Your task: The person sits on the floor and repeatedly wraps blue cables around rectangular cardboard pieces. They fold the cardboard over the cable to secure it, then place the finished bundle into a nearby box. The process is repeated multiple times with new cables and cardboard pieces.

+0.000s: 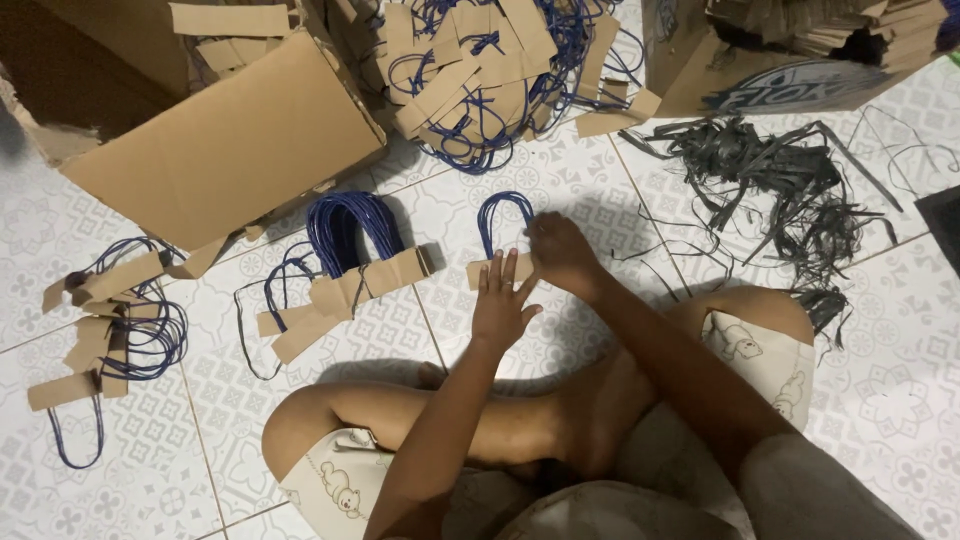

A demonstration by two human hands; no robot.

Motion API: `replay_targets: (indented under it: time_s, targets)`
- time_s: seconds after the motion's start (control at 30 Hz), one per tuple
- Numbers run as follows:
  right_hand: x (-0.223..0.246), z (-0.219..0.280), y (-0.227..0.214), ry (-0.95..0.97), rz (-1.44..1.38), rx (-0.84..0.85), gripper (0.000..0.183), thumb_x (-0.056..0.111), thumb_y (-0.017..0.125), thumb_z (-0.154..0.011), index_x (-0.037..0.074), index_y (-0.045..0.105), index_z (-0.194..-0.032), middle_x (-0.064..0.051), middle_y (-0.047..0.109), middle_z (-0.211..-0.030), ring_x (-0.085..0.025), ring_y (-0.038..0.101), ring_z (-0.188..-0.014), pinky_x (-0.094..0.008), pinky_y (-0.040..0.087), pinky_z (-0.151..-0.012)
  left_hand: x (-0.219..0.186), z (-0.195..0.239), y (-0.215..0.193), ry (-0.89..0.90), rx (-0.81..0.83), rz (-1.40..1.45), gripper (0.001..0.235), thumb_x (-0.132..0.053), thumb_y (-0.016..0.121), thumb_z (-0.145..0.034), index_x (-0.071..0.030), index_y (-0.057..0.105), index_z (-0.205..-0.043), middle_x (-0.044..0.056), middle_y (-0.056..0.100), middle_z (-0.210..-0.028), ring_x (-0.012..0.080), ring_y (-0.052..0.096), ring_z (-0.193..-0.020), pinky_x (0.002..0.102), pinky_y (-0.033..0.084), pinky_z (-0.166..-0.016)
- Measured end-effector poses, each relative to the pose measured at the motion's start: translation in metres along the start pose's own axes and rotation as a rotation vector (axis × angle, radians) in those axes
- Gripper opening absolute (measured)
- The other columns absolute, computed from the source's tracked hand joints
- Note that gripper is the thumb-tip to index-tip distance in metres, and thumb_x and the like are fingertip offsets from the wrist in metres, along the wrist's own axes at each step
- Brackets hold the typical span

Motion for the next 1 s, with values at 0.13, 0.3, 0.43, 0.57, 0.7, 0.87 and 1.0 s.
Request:
replay_targets:
  time_s: [0.13, 0.3, 0.43, 0.57, 0.7, 0.87, 1.0]
  targets:
    - [0.004, -0.026, 0.034, -0.299, 0.095, -0.039, 0.025, 0.002, 0.054, -0.093, -0.004, 0.072, -0.109, -0.02, 0.066, -0.105, -0.037, 0.066, -0.1, -0.042, 0.055, -0.085, -0.001, -0.008, 0.025, -0.014, -0.016, 0.001, 0.067, -0.067, 0.038, -0.101, -0.035, 0.031, -0.159, 0.018, 0.017, -0.169, 0.0432, 0.01, -0.156, 0.058, 0.018, -0.125]
    - [-0.033, -0.086, 0.11, -0.238, 0.441, -0.047, 0.018, 0.011, 0.08, -0.069, 0.003, 0.07, -0.082, -0.011, 0.063, -0.083, -0.026, 0.068, -0.075, -0.032, 0.058, -0.061, -0.002, -0.006, 0.013, -0.019, 0.046, 0.014, 0.063, -0.066, 0.037, -0.101, -0.038, 0.035, -0.157, 0.019, 0.031, -0.164, 0.0453, 0.011, -0.156, 0.059, 0.019, -0.123]
    - [-0.015, -0.115, 0.104, -0.219, 0.304, -0.023, 0.018, 0.006, 0.074, -0.081, -0.006, 0.071, -0.094, -0.018, 0.063, -0.092, -0.032, 0.07, -0.081, -0.036, 0.061, -0.064, -0.001, -0.007, 0.011, -0.015, 0.073, 0.031, 0.063, -0.067, 0.034, -0.1, -0.038, 0.036, -0.157, 0.02, 0.029, -0.165, 0.046, 0.013, -0.155, 0.06, 0.018, -0.123]
    - [0.004, -0.099, 0.075, -0.293, 0.4, -0.096, 0.014, 0.0, 0.071, -0.079, 0.001, 0.073, -0.092, -0.013, 0.066, -0.091, -0.029, 0.07, -0.082, -0.035, 0.059, -0.067, -0.002, -0.005, 0.007, -0.023, 0.132, 0.04, 0.065, -0.064, 0.034, -0.102, -0.04, 0.021, -0.161, 0.02, 0.018, -0.169, 0.0456, 0.006, -0.157, 0.059, 0.014, -0.125]
    - [-0.027, -0.101, 0.079, -0.219, 0.311, -0.096, 0.018, 0.0, 0.066, -0.081, 0.001, 0.073, -0.098, -0.011, 0.064, -0.094, -0.028, 0.069, -0.086, -0.033, 0.059, -0.067, -0.003, -0.006, 0.001, -0.025, 0.141, 0.072, 0.068, -0.063, 0.032, -0.103, -0.04, 0.011, -0.163, 0.021, 0.013, -0.17, 0.0454, 0.005, -0.157, 0.059, 0.014, -0.125]
    - [-0.032, -0.103, 0.047, -0.191, 0.004, 0.054, 0.023, -0.005, 0.059, -0.087, 0.0, 0.074, -0.105, -0.019, 0.067, -0.099, -0.038, 0.069, -0.096, -0.042, 0.058, -0.08, -0.004, -0.005, -0.004, -0.024, 0.147, 0.037, 0.068, -0.063, 0.03, -0.104, -0.04, 0.007, -0.164, 0.021, 0.016, -0.169, 0.0445, 0.007, -0.157, 0.058, 0.012, -0.125]
    - [-0.059, -0.127, 0.01, 0.054, -0.087, 0.001, 0.018, 0.008, 0.061, -0.094, 0.013, 0.077, -0.103, -0.01, 0.073, -0.098, -0.032, 0.073, -0.099, -0.044, 0.058, -0.089, -0.003, -0.003, -0.008, -0.028, 0.138, 0.028, 0.068, -0.062, 0.032, -0.104, -0.039, 0.007, -0.164, 0.021, 0.017, -0.169, 0.0444, 0.009, -0.157, 0.058, 0.012, -0.125]
Point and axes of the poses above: each hand's wrist, its own z-axis away from the middle knuckle, its own y-axis out of the palm, x = y × z, the point moved 5 cm from there along -z, towards the middle knuckle
